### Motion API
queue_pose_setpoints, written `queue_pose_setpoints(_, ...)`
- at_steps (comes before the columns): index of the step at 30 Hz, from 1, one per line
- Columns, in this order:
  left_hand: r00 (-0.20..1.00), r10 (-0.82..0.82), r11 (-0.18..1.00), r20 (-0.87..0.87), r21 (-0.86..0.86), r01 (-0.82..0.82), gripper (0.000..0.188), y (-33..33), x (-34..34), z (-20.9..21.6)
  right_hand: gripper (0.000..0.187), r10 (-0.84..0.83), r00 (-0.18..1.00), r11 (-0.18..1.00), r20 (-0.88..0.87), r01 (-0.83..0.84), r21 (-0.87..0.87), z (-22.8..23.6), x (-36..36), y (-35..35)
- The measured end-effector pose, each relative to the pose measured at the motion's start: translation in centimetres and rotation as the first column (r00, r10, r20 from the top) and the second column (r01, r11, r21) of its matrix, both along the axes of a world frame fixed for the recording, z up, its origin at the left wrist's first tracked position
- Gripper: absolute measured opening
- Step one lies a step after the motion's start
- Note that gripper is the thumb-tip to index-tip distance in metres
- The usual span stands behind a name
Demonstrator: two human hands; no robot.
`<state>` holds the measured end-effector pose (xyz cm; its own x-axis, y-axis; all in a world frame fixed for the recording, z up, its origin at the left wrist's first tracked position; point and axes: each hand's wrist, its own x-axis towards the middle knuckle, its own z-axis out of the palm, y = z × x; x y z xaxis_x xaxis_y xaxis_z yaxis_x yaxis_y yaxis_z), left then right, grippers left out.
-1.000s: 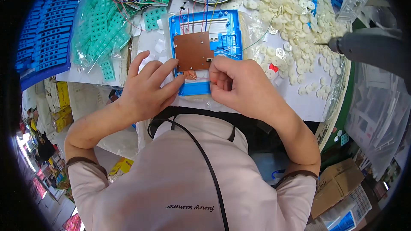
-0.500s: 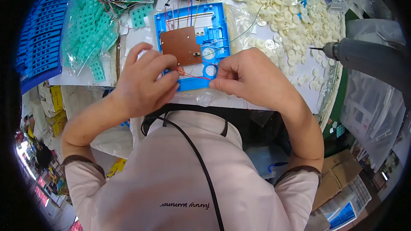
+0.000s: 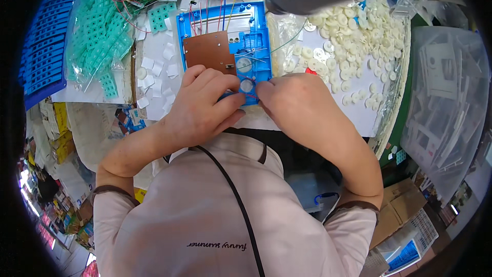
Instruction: Assemble a calculator toy by installing circuit boards and using an electric screwdriver to secure components.
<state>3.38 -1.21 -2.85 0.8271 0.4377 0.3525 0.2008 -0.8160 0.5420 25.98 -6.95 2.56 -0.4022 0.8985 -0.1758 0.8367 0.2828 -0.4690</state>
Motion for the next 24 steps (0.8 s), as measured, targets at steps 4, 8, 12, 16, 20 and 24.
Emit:
queue_pose_setpoints(4,0.999,-0.036,0.999,0.001,0.020,0.036,0.024,0.2,-0.8,-0.6,0.015,0.139,0.981,0.990,0.136,-0.138,-0.014,1.0,-0.6,0.9)
queue_pose_setpoints(8,1.000,-0.009,1.000,-0.002,0.016,0.009,0.021,-0.4,-1.0,-0.9,0.014,0.145,0.989,0.987,0.036,-0.142,-0.076,0.9,-0.5,1.2)
queue_pose_setpoints(12,1.000,-0.001,0.999,0.012,0.050,0.000,0.019,-0.7,-1.1,-1.5,0.012,0.073,0.995,0.990,-0.071,-0.081,-0.116,0.4,-0.2,1.5)
queue_pose_setpoints(16,1.000,-0.014,0.999,0.000,0.049,0.014,0.018,-0.6,-1.2,-1.4,0.012,0.095,0.989,0.981,-0.111,-0.112,-0.158,-0.3,0.8,2.6)
queue_pose_setpoints(20,1.000,-0.018,0.998,0.004,0.052,0.018,0.018,-0.6,-1.2,-1.7,0.009,0.185,0.977,0.982,0.109,-0.187,0.008,0.0,-0.4,1.3)
queue_pose_setpoints(24,0.998,-0.037,0.997,-0.044,0.059,0.040,0.018,-0.4,-1.2,-1.5,0.008,0.153,0.981,0.961,0.116,-0.176,0.214,-1.1,-0.4,-0.9)
